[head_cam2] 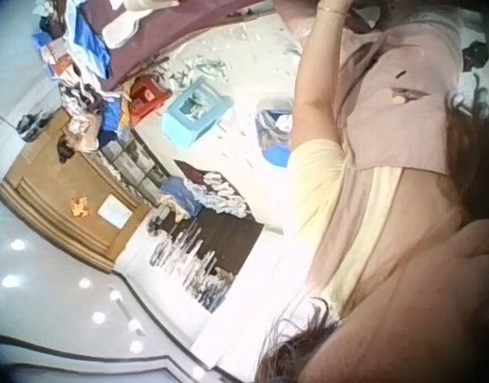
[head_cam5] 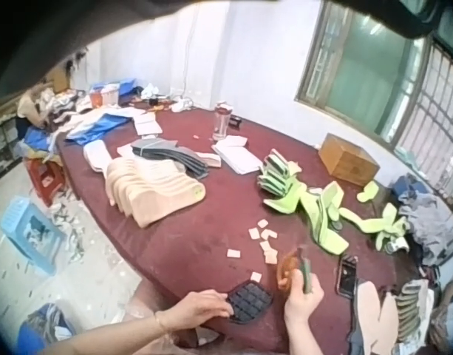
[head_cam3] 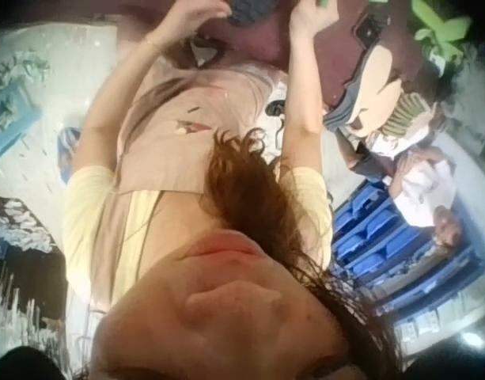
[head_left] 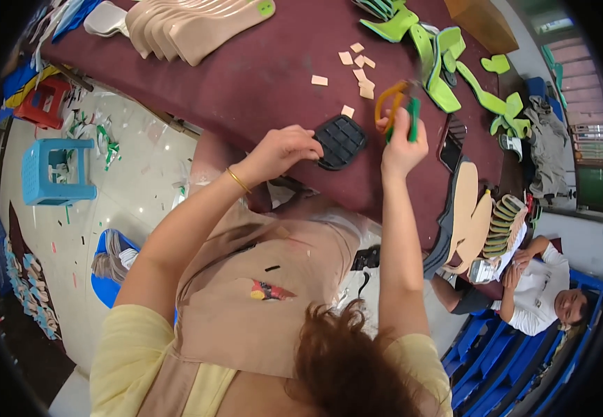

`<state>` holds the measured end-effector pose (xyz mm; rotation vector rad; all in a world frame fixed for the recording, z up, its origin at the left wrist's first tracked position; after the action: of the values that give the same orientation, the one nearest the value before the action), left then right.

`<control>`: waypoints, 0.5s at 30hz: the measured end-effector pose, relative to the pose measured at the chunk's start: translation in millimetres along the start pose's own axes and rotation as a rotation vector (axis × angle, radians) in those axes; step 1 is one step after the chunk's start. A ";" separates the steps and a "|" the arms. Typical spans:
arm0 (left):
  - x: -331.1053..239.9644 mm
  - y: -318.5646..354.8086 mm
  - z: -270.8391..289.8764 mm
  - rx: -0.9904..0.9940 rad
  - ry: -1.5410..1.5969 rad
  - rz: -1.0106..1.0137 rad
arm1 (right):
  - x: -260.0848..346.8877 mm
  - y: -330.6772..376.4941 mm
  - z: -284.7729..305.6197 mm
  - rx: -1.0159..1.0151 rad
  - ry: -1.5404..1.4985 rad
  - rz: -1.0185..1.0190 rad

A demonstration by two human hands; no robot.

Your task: Assembling and preparing shoe components including lasts, insoles, and outsoles.

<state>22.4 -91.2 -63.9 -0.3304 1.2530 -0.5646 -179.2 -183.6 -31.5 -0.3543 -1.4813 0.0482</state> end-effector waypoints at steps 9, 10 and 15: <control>0.0 -3.7 0.6 0.007 -0.053 0.026 | -4.6 -0.5 -30.6 0.161 -0.072 -0.076; 0.6 -8.2 2.9 0.003 -0.086 0.047 | -6.7 2.1 -37.7 0.216 -0.110 -0.146; -1.6 -3.3 1.9 0.000 -0.036 0.002 | 9.7 6.7 -44.8 0.171 -0.114 0.060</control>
<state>23.2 -93.2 -60.3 -0.3379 1.2182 -0.5547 -133.2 -184.0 -26.1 -0.2603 -1.5665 0.2447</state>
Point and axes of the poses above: each hand's wrist, its own y-axis away from the middle knuckle, its own z-axis out of the back of the hand, x = y × z, the point moved 5 cm from there along -y, towards the middle knuckle, and after that the axes turned 7 degrees about -z, right-handed, at the moved point
